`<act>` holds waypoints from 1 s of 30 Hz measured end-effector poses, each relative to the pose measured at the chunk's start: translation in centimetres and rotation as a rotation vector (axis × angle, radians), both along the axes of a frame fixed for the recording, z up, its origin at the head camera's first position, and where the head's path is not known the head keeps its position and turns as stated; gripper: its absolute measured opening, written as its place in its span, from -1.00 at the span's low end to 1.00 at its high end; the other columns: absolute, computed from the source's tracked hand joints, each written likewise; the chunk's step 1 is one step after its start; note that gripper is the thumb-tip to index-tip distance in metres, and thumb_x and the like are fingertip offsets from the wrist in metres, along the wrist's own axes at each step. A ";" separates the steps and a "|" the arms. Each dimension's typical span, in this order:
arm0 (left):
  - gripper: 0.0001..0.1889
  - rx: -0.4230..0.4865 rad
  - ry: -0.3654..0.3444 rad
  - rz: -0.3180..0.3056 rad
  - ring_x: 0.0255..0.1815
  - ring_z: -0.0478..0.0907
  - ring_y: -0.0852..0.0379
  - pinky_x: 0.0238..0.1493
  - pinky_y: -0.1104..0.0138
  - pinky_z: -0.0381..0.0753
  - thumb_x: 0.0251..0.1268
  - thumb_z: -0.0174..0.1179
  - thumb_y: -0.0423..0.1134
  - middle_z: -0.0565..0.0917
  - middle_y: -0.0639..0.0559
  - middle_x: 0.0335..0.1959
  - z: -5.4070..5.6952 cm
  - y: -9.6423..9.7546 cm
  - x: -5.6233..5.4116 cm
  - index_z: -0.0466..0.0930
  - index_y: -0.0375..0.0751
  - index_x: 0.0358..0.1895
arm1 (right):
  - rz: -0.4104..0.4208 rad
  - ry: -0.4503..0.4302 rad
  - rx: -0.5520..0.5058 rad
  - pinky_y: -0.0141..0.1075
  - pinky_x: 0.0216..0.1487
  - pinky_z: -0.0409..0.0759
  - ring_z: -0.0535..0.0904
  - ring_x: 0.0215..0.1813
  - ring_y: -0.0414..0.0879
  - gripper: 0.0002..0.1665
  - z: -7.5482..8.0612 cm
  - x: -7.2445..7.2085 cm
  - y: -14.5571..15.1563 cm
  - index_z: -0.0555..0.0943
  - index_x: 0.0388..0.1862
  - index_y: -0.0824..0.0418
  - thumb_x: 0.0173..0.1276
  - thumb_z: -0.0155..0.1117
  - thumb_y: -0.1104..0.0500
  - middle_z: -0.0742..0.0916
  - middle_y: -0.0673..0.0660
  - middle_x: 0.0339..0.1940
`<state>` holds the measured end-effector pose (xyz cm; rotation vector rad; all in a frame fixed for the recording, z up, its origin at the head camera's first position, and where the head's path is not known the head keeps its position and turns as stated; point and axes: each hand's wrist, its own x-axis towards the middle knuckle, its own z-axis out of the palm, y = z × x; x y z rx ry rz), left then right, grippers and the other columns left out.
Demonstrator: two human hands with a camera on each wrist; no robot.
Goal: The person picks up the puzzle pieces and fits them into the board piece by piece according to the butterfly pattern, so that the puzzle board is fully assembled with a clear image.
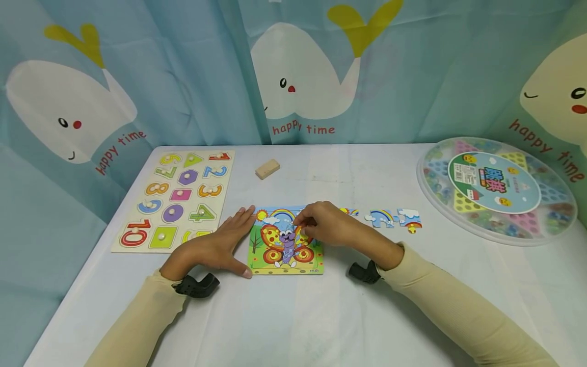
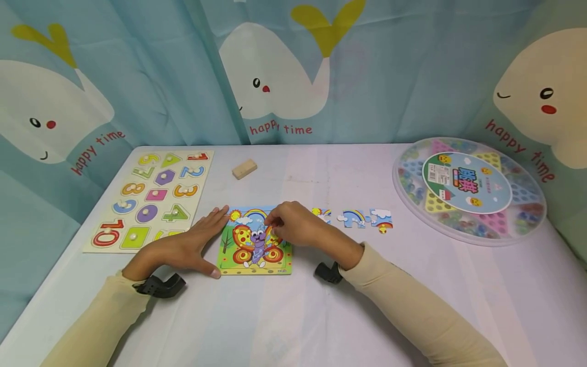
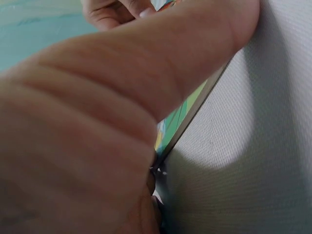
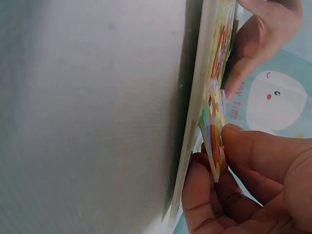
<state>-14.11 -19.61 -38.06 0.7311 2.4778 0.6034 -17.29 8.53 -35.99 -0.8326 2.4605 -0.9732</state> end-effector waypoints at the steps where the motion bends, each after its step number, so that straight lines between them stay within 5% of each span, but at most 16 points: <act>1: 0.35 0.000 0.000 0.000 0.55 -0.52 0.02 0.48 0.02 -0.33 -0.14 0.52 0.13 -0.40 -0.01 0.58 0.0 0.0 0.0 -0.31 -0.21 0.57 | -0.002 -0.004 0.001 -0.36 -0.26 0.56 0.55 -0.30 -0.17 -0.81 0.0 0.0 0.0 0.70 -0.10 0.30 0.34 0.25 0.38 0.72 0.03 -0.25; 30: 0.35 -0.001 0.002 0.009 0.55 -0.51 0.03 0.49 0.03 -0.32 -0.17 0.53 0.14 -0.38 0.01 0.59 -0.2 0.0 -0.1 -0.28 -0.19 0.57 | -0.045 0.041 0.007 -0.23 -0.05 0.59 0.61 -0.11 -0.12 -0.77 0.4 -0.4 0.7 0.70 -0.03 0.30 0.35 0.28 0.33 0.72 0.08 -0.14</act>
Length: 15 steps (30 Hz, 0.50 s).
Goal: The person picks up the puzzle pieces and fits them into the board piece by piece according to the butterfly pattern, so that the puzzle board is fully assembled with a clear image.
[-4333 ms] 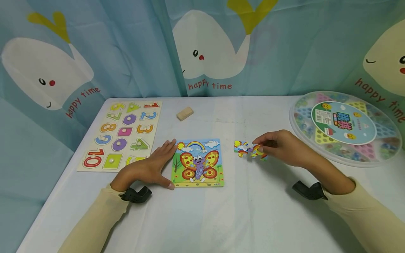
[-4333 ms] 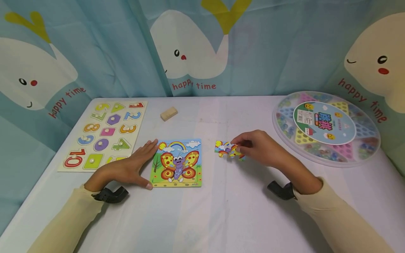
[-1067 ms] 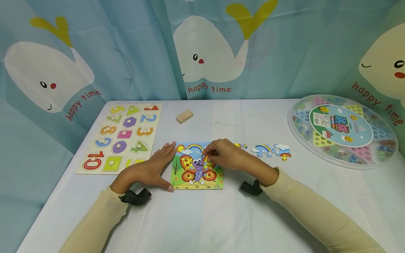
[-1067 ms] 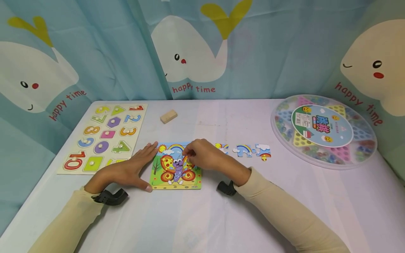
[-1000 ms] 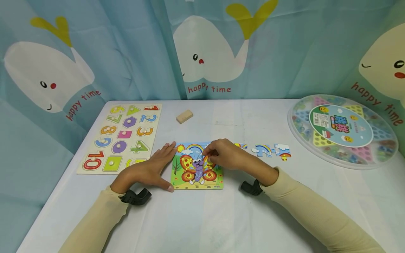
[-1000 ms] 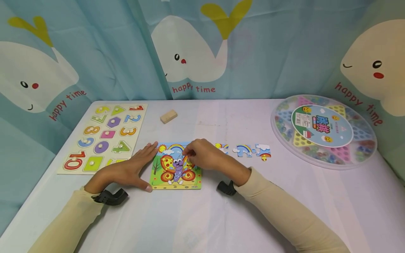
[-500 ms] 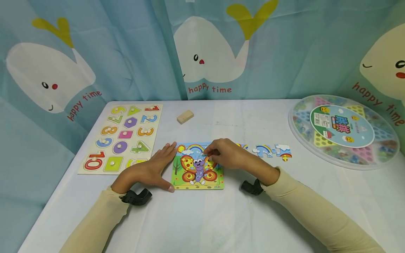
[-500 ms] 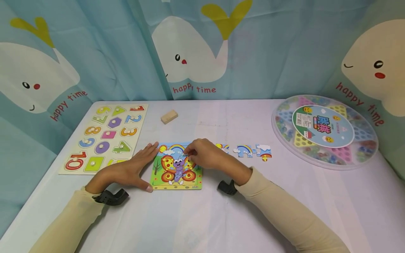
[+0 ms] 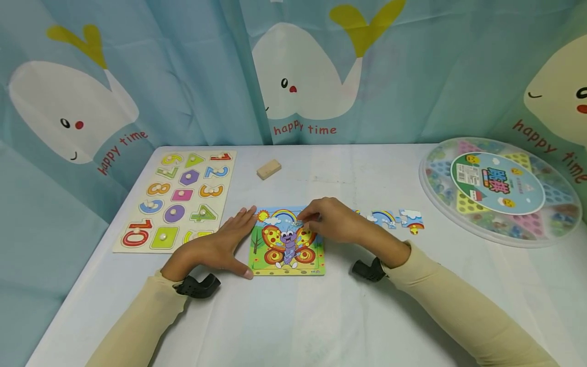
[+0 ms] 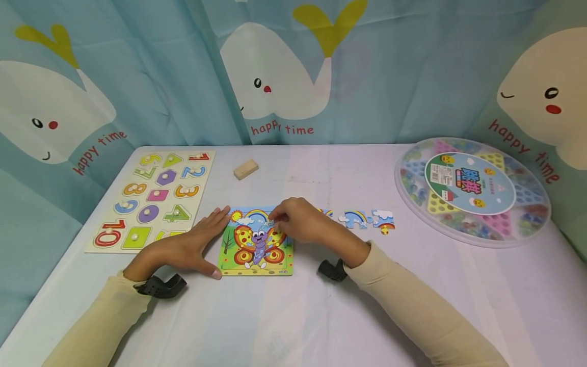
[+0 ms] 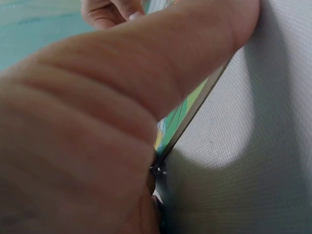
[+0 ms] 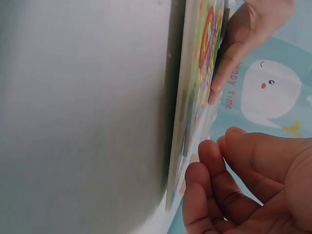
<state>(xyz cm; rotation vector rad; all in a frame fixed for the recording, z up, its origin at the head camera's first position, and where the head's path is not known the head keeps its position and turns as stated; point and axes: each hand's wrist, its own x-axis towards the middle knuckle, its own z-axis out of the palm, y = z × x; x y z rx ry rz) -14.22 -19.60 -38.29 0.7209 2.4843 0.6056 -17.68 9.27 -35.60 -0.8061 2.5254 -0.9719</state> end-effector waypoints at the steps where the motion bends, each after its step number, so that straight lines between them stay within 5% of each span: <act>1: 0.35 -0.002 0.001 -0.001 0.55 -0.51 0.03 0.49 0.03 -0.32 -0.17 0.53 0.14 -0.38 0.01 0.58 0.0 0.0 0.0 -0.29 -0.19 0.57 | -0.001 0.004 -0.007 -0.23 -0.05 0.59 0.61 -0.11 -0.12 -0.77 0.0 -0.1 0.1 0.70 -0.04 0.31 0.34 0.28 0.33 0.73 0.08 -0.14; 15: 0.35 -0.005 0.000 -0.004 0.54 -0.53 0.05 0.49 0.06 -0.34 -0.15 0.51 0.14 -0.40 0.02 0.58 0.0 -0.1 0.1 -0.31 -0.19 0.57 | -0.044 0.076 -0.031 -0.28 -0.27 0.57 0.58 -0.23 -0.08 -0.73 0.2 -0.7 3.0 0.70 -0.06 0.38 0.27 0.23 0.43 0.75 0.12 -0.21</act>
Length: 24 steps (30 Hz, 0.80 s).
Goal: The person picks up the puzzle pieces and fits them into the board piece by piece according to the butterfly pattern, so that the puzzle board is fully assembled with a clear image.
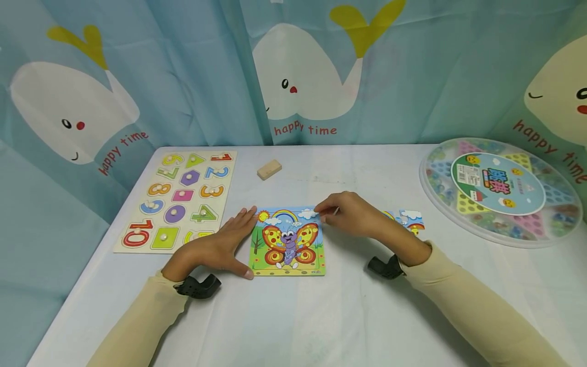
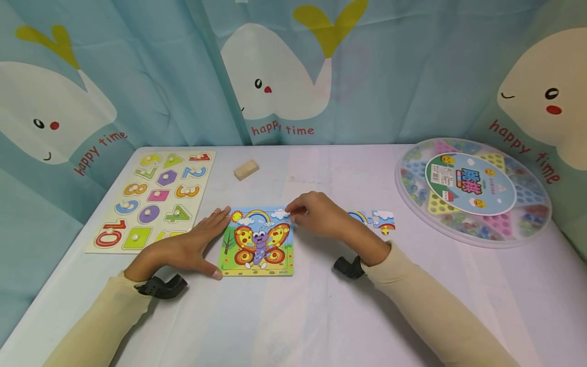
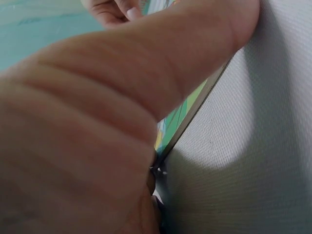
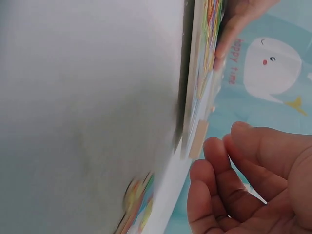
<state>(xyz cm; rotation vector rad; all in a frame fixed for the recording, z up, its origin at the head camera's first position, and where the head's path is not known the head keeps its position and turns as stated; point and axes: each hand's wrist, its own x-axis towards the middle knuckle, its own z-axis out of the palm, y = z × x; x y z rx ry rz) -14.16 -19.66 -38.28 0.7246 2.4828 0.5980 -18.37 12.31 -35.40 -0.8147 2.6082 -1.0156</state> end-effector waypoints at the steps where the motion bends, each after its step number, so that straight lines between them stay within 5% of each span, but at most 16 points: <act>1: 0.35 0.002 0.000 -0.002 0.54 -0.53 0.05 0.49 0.06 -0.34 -0.15 0.51 0.14 -0.40 0.02 0.58 0.0 0.0 0.0 -0.31 -0.19 0.57 | -0.008 -0.004 -0.002 -0.28 -0.29 0.57 0.58 -0.23 -0.07 -0.73 0.0 0.0 0.2 0.70 -0.06 0.38 0.27 0.22 0.44 0.75 0.12 -0.22; 14: 0.35 0.007 0.006 -0.006 0.55 -0.53 0.05 0.49 0.06 -0.34 -0.15 0.51 0.14 -0.40 0.02 0.58 0.0 0.0 0.0 -0.32 -0.19 0.57 | -0.100 -0.077 -0.041 -0.28 -0.28 0.59 0.60 -0.28 -0.05 -0.72 -0.5 -0.1 3.5 0.68 -0.02 0.35 0.27 0.31 0.37 0.71 0.15 -0.17; 24: 0.35 0.003 0.006 -0.008 0.54 -0.53 0.05 0.49 0.06 -0.33 -0.14 0.51 0.14 -0.41 0.02 0.58 0.1 0.0 0.1 -0.32 -0.20 0.57 | -0.153 -0.030 0.016 0.00 0.09 0.52 0.49 0.11 0.14 -0.61 -0.7 -0.5 5.4 0.63 0.09 0.34 0.26 0.30 0.31 0.64 0.25 0.06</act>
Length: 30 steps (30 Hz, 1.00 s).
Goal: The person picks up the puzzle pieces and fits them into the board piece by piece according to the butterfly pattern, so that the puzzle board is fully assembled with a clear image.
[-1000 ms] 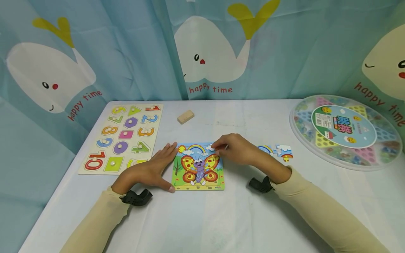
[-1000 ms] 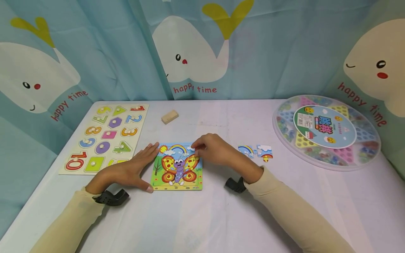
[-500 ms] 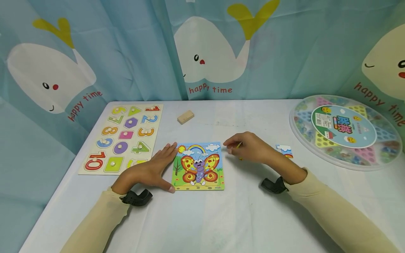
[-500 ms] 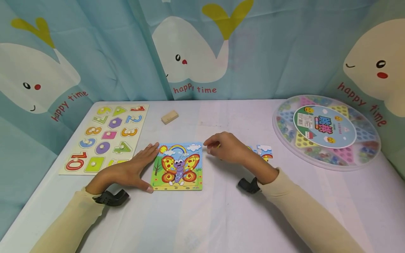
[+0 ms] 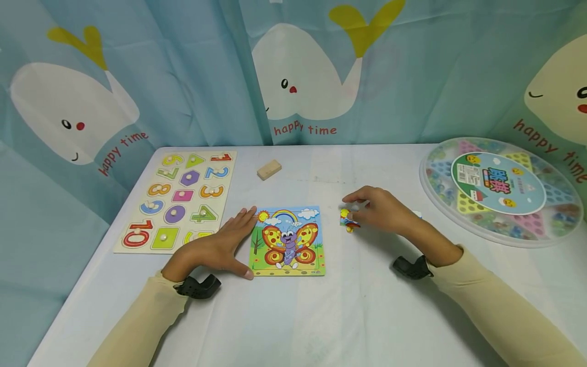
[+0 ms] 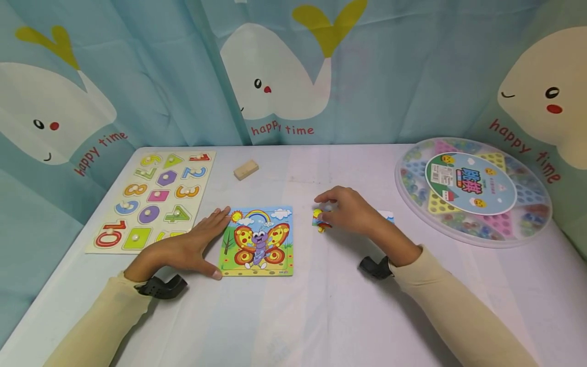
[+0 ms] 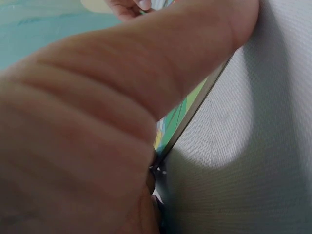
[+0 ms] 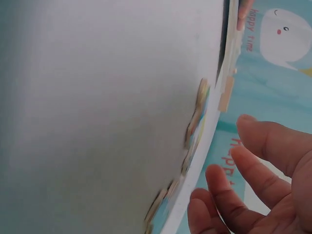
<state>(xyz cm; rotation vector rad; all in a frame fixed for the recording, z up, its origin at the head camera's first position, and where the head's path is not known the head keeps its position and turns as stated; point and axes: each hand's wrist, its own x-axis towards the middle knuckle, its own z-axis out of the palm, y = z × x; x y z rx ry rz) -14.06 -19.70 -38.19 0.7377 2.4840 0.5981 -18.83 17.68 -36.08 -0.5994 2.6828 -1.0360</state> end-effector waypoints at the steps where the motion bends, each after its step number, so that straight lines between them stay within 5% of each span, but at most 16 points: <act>1: 0.34 -0.001 -0.001 0.001 0.54 -0.53 0.05 0.49 0.06 -0.33 -0.14 0.51 0.13 -0.41 0.02 0.58 0.0 0.0 0.0 -0.32 -0.20 0.57 | -0.002 0.004 0.003 0.02 0.11 0.50 0.48 0.13 0.16 -0.60 0.0 0.0 0.1 0.62 0.10 0.35 0.27 0.30 0.31 0.63 0.26 0.08; 19: 0.35 0.000 -0.005 0.008 0.55 -0.52 0.05 0.49 0.07 -0.34 -0.14 0.51 0.13 -0.40 0.01 0.58 0.0 0.1 0.1 -0.31 -0.21 0.57 | 0.014 -0.030 0.048 0.05 0.16 0.46 0.49 0.14 0.15 -0.51 -0.4 0.0 -0.1 0.59 0.13 0.36 0.22 0.41 0.27 0.63 0.27 0.10; 30: 0.33 0.004 0.001 0.000 0.55 -0.52 0.04 0.49 0.07 -0.33 -0.12 0.51 0.11 -0.39 0.00 0.58 0.0 0.0 0.0 -0.31 -0.21 0.57 | -0.011 -0.027 0.099 -0.12 -0.12 0.48 0.45 -0.08 0.09 -0.57 -0.4 0.0 -0.5 0.64 0.03 0.38 0.12 0.41 0.39 0.64 0.21 -0.09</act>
